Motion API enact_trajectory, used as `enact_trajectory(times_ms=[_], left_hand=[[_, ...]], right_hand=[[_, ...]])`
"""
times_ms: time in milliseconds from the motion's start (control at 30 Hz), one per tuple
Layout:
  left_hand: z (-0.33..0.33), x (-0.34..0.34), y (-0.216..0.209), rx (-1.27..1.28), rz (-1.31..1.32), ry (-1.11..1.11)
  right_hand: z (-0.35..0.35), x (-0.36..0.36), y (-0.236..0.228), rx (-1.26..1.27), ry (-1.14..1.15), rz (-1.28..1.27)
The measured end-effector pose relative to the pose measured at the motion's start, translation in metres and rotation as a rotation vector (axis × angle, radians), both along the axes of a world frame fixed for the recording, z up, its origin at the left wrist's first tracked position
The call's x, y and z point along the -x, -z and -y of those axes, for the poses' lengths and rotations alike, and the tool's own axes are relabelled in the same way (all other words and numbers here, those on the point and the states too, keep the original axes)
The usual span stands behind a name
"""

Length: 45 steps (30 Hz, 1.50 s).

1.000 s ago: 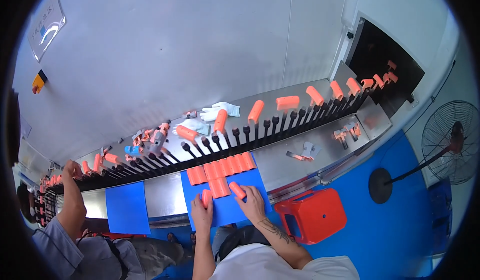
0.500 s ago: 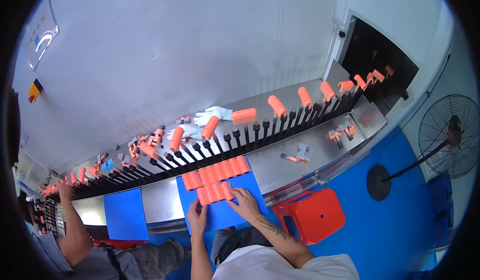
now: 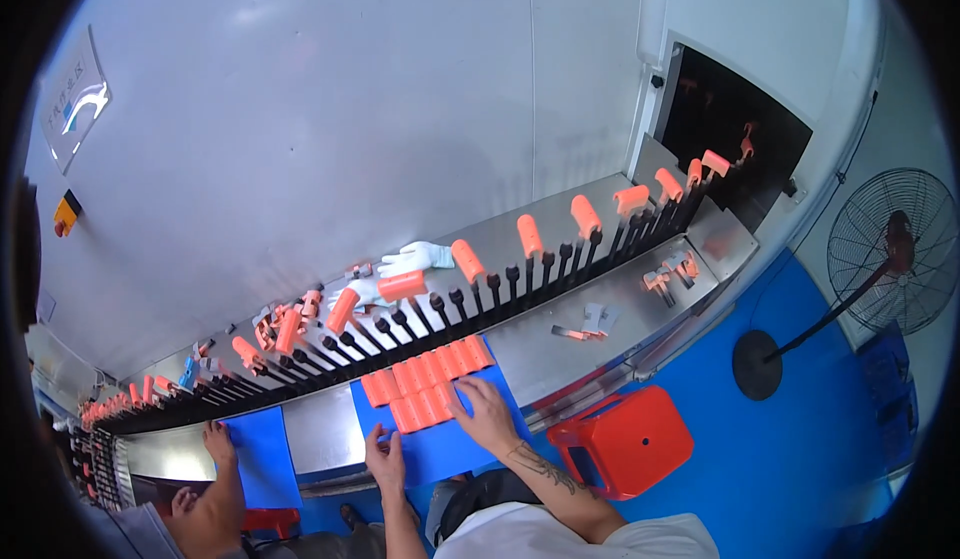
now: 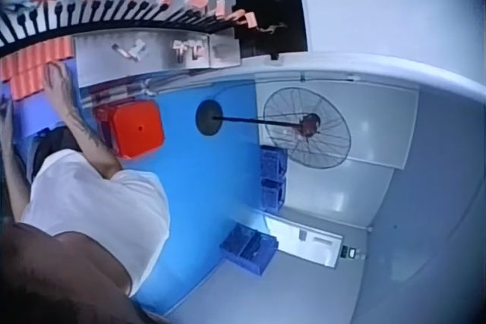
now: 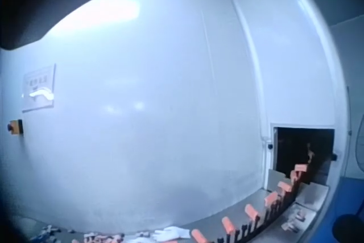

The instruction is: Sort and arrange orange components from a conveyor rack onto a blue tray in a factory setting.

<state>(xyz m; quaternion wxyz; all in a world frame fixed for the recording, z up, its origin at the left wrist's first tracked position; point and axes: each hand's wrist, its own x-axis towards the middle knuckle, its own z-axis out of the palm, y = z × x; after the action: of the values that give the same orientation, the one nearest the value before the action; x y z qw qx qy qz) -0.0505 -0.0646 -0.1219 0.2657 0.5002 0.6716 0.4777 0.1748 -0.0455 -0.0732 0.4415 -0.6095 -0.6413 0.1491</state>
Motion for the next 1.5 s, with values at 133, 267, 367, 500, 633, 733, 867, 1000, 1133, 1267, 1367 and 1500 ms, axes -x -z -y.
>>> enact_trajectory(times_ms=[133,267,367,500,633,733,867,1000,1133,1267,1367,1500], left_hand=[[-0.036,-0.016,-0.084,-0.269,-0.176,0.269],[-0.105,-0.047,-0.185,-0.123,-0.298,0.313],[-0.141,-0.040,-0.208,-0.156,-0.380,0.268],[-0.163,-0.011,-0.229,-0.084,-0.859,0.303],[-0.178,0.038,-0.212,-0.262,-0.982,0.271],[-0.187,0.077,-0.210,-0.051,-0.122,0.130],[-0.079,0.083,-0.191,-0.217,-0.204,0.180],[-0.027,0.089,-0.083,0.073,-0.515,0.506],[-0.026,0.075,-0.028,0.047,-0.515,0.476],[-0.040,0.048,-0.011,-0.054,-0.534,0.329],[-0.021,0.030,0.003,0.063,-0.031,-0.027],[-0.015,0.027,0.020,0.008,-0.192,0.125]], right_hand=[[-0.062,-0.019,-0.100,-0.402,0.170,0.020],[-0.116,-0.015,-0.155,-0.232,0.182,0.171],[-0.128,-0.009,-0.145,-0.111,0.040,0.302],[-0.137,0.015,-0.161,0.066,-0.041,0.363],[-0.156,0.040,-0.168,-0.125,-0.227,0.378],[-0.184,0.029,-0.188,0.214,-0.215,0.034],[-0.093,0.017,-0.179,0.020,-0.242,-0.279],[-0.027,0.004,-0.039,0.075,-0.118,-0.257],[0.014,-0.010,0.021,0.094,0.105,-0.045],[0.013,-0.021,0.042,0.069,0.052,0.055],[0.013,-0.024,0.046,0.106,-0.052,0.021],[0.007,-0.029,0.053,0.100,-0.087,0.010]])
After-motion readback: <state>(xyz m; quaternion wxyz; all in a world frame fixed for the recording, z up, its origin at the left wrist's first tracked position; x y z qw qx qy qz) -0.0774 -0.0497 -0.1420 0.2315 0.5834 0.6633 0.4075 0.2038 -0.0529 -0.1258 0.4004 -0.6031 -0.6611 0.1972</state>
